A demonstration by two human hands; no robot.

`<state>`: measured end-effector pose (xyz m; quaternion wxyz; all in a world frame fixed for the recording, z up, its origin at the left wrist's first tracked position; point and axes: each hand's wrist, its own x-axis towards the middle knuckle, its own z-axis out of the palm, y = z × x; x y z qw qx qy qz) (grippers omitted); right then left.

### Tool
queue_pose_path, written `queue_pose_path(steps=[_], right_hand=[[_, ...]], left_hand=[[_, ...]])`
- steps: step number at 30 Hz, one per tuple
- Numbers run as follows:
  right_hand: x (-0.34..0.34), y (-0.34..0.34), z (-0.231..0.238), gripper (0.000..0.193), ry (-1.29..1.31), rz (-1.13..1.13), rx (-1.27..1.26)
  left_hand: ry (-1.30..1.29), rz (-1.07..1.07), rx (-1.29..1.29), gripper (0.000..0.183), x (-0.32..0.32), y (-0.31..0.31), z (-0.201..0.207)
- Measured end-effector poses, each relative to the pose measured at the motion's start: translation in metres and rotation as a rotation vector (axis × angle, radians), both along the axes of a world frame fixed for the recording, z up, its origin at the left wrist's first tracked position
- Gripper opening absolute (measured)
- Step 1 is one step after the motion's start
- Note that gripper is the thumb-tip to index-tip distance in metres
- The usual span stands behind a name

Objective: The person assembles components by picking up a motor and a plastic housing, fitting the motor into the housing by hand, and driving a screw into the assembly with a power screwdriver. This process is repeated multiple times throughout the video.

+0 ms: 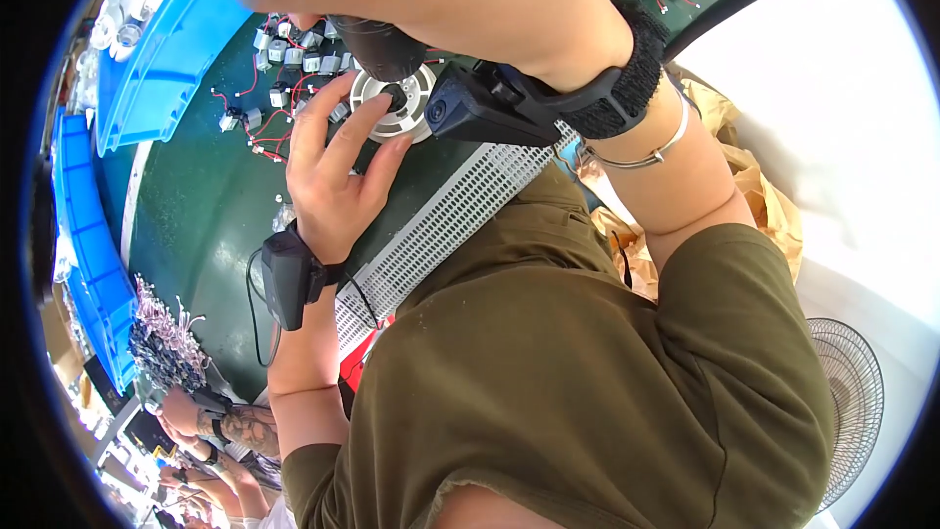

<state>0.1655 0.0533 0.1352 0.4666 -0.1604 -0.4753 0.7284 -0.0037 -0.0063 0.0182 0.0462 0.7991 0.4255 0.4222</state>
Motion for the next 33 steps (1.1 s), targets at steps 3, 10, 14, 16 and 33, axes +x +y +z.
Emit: queue_pose_path(steps=[3, 10, 14, 16, 33], right_hand=[[-0.001, 0.003, 0.003, 0.032, 0.217, 0.196, -0.21], [0.001, -0.002, 0.009, 0.033, -0.263, -0.199, 0.15], [-0.004, 0.009, -0.012, 0.037, -0.242, -0.267, 0.409], [-0.01, 0.009, -0.011, 0.04, -0.194, -0.294, 0.533], [-0.027, 0.037, 0.015, 0.016, 0.129, -0.344, 0.51]], left_hand=[[-0.005, 0.002, 0.009, 0.037, 0.0, 0.0, -0.003], [-0.031, -0.027, 0.017, 0.039, 0.006, 0.006, -0.003], [-0.024, -0.006, 0.023, 0.038, 0.006, 0.006, -0.006], [-0.041, -0.008, 0.047, 0.038, 0.008, 0.006, -0.003], [0.736, 1.314, 0.31, 0.042, -0.234, -0.016, -0.007]])
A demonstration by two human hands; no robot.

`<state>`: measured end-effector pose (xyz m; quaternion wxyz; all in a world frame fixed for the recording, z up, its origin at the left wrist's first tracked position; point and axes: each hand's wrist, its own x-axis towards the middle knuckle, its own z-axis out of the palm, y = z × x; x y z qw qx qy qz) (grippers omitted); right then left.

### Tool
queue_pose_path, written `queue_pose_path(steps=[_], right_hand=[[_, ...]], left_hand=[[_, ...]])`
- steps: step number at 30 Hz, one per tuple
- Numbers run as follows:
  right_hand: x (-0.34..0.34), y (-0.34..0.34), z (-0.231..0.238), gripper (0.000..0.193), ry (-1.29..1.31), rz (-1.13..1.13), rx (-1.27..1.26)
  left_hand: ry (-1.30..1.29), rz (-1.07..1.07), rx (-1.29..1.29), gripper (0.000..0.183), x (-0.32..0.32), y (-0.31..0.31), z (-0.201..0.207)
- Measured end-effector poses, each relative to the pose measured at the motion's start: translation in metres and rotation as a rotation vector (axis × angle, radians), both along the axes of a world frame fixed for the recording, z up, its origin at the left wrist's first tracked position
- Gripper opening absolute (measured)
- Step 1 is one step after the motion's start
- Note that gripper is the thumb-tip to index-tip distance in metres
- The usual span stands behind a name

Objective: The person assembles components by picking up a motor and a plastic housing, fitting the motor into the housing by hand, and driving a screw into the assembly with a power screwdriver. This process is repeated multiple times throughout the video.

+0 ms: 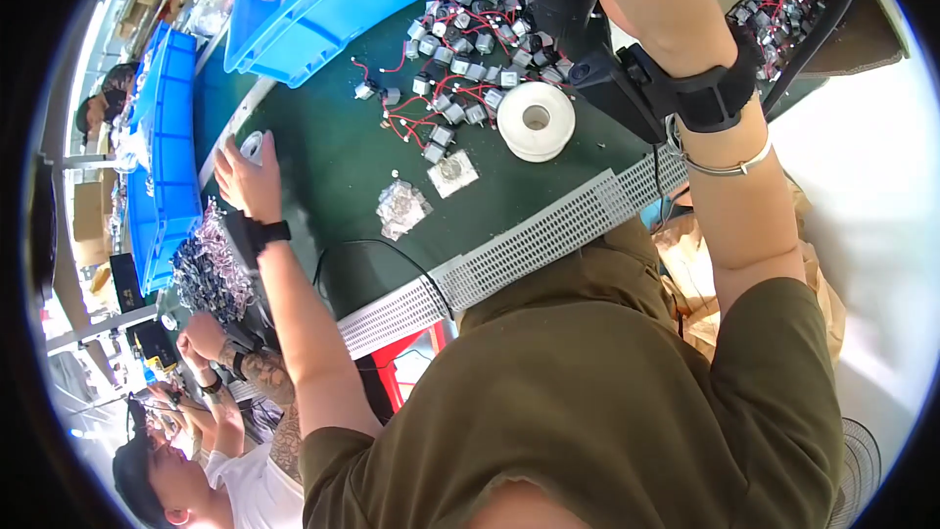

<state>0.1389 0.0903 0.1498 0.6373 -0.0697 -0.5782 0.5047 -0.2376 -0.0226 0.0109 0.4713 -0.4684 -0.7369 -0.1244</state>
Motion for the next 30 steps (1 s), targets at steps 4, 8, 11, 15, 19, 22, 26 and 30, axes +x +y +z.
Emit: queue_pose_path(steps=[4, 8, 11, 15, 19, 22, 26, 30], right_hand=[[-0.007, 0.013, -0.009, 0.016, -0.175, -0.218, 0.011], [-0.01, 0.008, -0.015, 0.03, -0.173, -0.764, 0.26], [-0.003, -0.016, -0.033, 0.031, -0.486, -0.398, 0.093], [-0.01, -0.025, -0.043, 0.028, -0.686, 0.231, -0.306], [-0.009, -0.022, -0.037, 0.029, -0.666, 0.309, -0.352], [-0.013, -0.021, -0.048, 0.034, -0.581, 0.313, -0.401], [0.004, -0.011, -0.053, 0.031, -0.365, 0.147, -0.459], [0.017, -0.015, -0.052, 0.034, -0.553, 0.273, -0.528]], left_hand=[[-0.303, -0.595, -0.192, 0.031, 0.087, 0.038, 0.014], [-0.596, -0.595, -0.475, 0.021, 0.089, 0.053, 0.006], [-0.772, -0.782, -0.132, 0.019, 0.132, 0.042, 0.036], [-0.57, -1.173, -0.094, 0.025, 0.183, 0.034, 0.077], [-0.675, -1.251, -0.081, 0.026, 0.193, 0.039, 0.086], [-0.499, -1.298, -0.2, 0.03, 0.191, 0.048, 0.096], [-0.685, -1.295, -0.307, 0.019, 0.164, 0.08, 0.13], [-0.459, -0.521, -0.091, 0.021, 0.02, 0.166, 0.136]])
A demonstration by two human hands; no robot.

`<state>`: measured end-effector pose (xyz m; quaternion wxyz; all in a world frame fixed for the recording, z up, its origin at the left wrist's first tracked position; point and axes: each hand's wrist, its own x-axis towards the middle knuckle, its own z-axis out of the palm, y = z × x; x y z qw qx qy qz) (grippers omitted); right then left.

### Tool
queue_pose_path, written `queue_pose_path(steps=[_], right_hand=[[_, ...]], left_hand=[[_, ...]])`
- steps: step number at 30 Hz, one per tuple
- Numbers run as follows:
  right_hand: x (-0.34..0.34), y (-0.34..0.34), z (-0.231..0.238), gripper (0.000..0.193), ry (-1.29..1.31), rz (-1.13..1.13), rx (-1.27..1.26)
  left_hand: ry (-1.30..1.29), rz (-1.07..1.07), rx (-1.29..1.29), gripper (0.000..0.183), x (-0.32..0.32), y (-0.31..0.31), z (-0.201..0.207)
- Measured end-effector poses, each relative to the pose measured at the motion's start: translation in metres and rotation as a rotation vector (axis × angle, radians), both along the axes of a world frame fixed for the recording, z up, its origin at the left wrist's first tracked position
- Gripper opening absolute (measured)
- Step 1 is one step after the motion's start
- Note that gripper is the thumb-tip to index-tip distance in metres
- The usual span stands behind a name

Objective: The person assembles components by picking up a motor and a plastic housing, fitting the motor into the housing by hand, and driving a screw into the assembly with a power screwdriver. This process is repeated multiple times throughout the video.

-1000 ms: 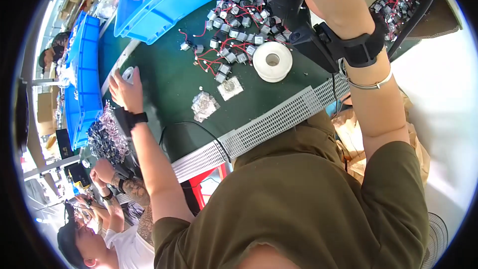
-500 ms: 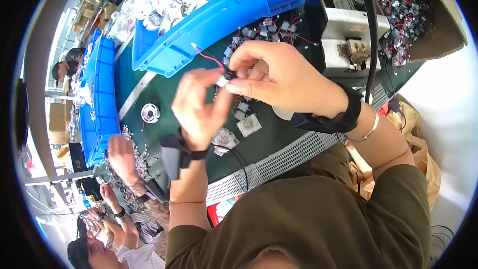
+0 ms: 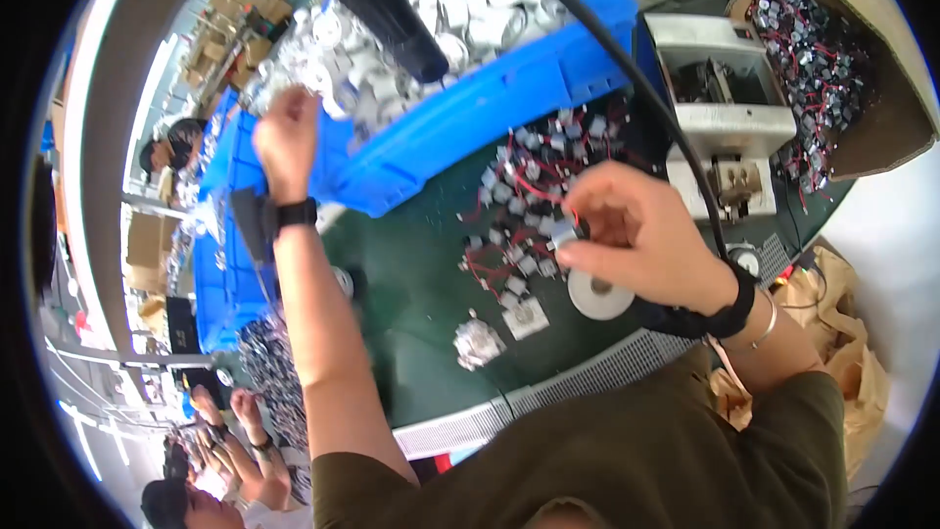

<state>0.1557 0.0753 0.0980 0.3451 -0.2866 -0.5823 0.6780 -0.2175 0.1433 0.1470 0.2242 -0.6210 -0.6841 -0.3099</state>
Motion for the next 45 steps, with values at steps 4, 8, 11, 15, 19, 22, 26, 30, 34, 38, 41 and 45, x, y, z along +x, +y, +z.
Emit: queue_pose_path(steps=[4, 8, 11, 15, 19, 22, 26, 30, 34, 38, 41, 45], right_hand=[[0.0, -0.002, -0.008, 0.033, -0.001, -0.009, 0.133], [0.003, -0.006, -0.015, 0.029, 0.028, -0.082, 0.167], [0.007, -0.006, -0.022, 0.029, 0.016, -0.125, 0.194], [0.005, -0.012, -0.017, 0.028, 0.002, -0.11, 0.21], [0.01, -0.018, -0.019, 0.027, 0.042, -0.137, 0.181], [0.016, -0.023, -0.019, 0.026, 0.016, -0.149, 0.215], [0.021, -0.026, -0.023, 0.026, 0.027, -0.2, 0.216], [0.024, -0.032, -0.018, 0.031, 0.133, -0.251, 0.129], [0.03, -0.038, -0.021, 0.032, 0.15, -0.31, 0.193], [0.041, -0.046, -0.026, 0.033, 0.098, -0.289, 0.159], [0.045, -0.048, -0.027, 0.033, 0.087, -0.272, 0.122], [0.038, -0.04, -0.032, 0.032, 0.004, -0.235, 0.169]], left_hand=[[0.423, -0.065, -0.416, 0.045, -0.082, 0.054, -0.044], [0.717, 0.262, -0.551, 0.034, -0.058, 0.068, -0.052], [0.658, 0.234, -0.681, 0.037, -0.023, 0.057, -0.027], [0.296, -0.048, -0.556, 0.046, -0.026, 0.027, -0.012], [-0.352, -0.288, -0.348, 0.04, 0.007, -0.025, -0.003], [-0.805, -0.653, -0.375, 0.032, 0.045, -0.081, -0.016], [-0.632, -0.883, -0.447, 0.039, 0.116, -0.124, -0.057], [-0.417, -0.796, -0.34, 0.036, 0.195, -0.145, -0.076], [-0.257, -0.796, -0.424, 0.041, 0.219, -0.154, -0.107], [-0.168, -0.72, -0.31, 0.038, 0.225, -0.158, -0.111], [-0.14, -0.693, -0.282, 0.033, 0.229, -0.161, -0.104], [-0.299, -0.654, -0.336, 0.04, 0.231, -0.157, -0.117]])
